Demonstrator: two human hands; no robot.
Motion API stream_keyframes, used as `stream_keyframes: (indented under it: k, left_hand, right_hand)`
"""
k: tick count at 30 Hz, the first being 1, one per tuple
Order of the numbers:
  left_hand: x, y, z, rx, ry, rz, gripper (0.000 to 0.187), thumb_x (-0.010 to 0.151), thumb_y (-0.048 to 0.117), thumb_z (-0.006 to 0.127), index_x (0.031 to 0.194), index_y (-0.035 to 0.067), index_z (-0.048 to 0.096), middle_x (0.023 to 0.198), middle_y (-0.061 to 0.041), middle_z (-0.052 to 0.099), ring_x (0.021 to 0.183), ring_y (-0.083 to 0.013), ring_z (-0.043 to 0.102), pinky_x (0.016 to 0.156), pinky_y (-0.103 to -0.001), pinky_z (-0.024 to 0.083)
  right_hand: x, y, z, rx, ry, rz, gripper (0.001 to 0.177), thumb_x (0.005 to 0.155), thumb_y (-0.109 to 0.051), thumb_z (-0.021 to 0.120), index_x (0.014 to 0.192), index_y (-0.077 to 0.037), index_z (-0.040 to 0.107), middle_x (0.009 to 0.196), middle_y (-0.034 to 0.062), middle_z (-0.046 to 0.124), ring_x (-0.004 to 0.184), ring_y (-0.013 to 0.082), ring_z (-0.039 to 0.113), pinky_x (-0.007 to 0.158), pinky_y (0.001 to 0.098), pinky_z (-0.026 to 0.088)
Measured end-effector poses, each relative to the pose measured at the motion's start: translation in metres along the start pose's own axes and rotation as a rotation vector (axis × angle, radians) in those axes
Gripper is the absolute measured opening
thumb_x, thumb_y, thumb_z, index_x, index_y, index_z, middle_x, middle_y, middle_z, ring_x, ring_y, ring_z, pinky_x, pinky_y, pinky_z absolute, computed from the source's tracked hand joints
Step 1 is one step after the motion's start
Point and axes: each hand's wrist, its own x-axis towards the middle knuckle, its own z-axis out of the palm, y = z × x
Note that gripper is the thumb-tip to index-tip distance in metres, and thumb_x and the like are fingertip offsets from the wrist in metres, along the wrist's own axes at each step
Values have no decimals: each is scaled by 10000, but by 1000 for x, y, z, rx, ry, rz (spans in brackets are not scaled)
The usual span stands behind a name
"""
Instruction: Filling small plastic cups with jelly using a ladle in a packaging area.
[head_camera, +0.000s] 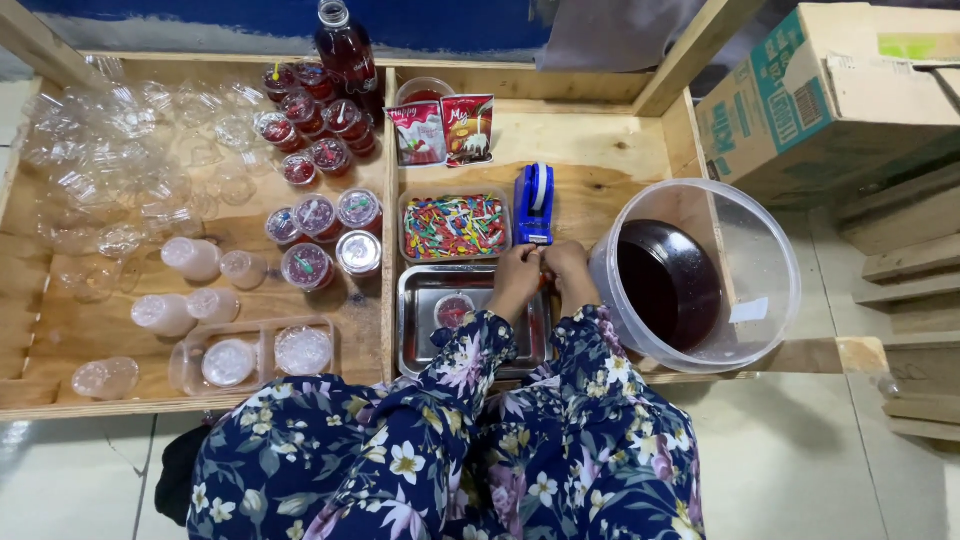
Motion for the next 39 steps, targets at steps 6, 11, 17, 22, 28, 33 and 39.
stream_keyframes:
  k: [6,11,17,22,28,33,39]
  left_hand:
    - [-17,18,-13,0,-25,45,459,974,417,533,1264,113,717,1261,-222,694,1252,-398,608,1075,-487,486]
    - [-17,15,-13,-8,-58,48,434,987,349,485,1303,141,698,1314,-200,673,1293,-387,581,1108,-474,459]
    - [-2,-6,-8,36,-63,34,448,993,375,465,1310,159,696,1336,-162,670,1311,-350,577,1125,-456,444]
    - [-16,-1,-25,13,-72,18,478,977,408,476,1330,165,688,1323,-162,676,1292,-372,589,1112,-457,449]
    - [-37,4,-81,71,-64,32,458,952,456,517,1311,239,702,1307,-123,693,1290,-355,591,1090,-466,466]
    - [-62,-2,-139,127,-5,48,385,923,374,622,1275,256,727,1231,-95,723,1216,-328,645,1029,-422,518]
    - [-118,4,-194,-139,19,81,333,916,240,723,1233,139,739,1132,-165,729,988,-279,736,846,-365,600]
  right_hand:
    - [-13,-10,-5,-77,17,12,483,812,-200,798,1135,145,701,1120,306,706,1190,377,638,878,509,554]
    - [-7,-3,-1,-34,67,23,347,880,-212,711,1092,61,744,1110,248,723,1158,360,667,864,488,570]
    - [-15,-5,6,-28,77,-14,301,862,-235,770,1048,2,772,1000,197,757,1074,342,709,780,491,591]
    - [-40,-19,-7,-245,83,-90,278,928,-169,638,1060,39,768,1073,241,730,1141,381,682,899,476,582]
    - [-36,-22,-3,-523,124,-235,240,912,-254,631,968,-97,803,1021,149,757,1127,346,692,969,436,561]
    - [-37,-8,9,-131,-60,-289,119,828,-342,780,933,-292,808,922,-6,755,971,226,727,799,357,584]
    - [-176,-67,-4,363,-433,-260,217,883,-170,757,1073,-65,752,941,83,681,895,181,668,799,321,587]
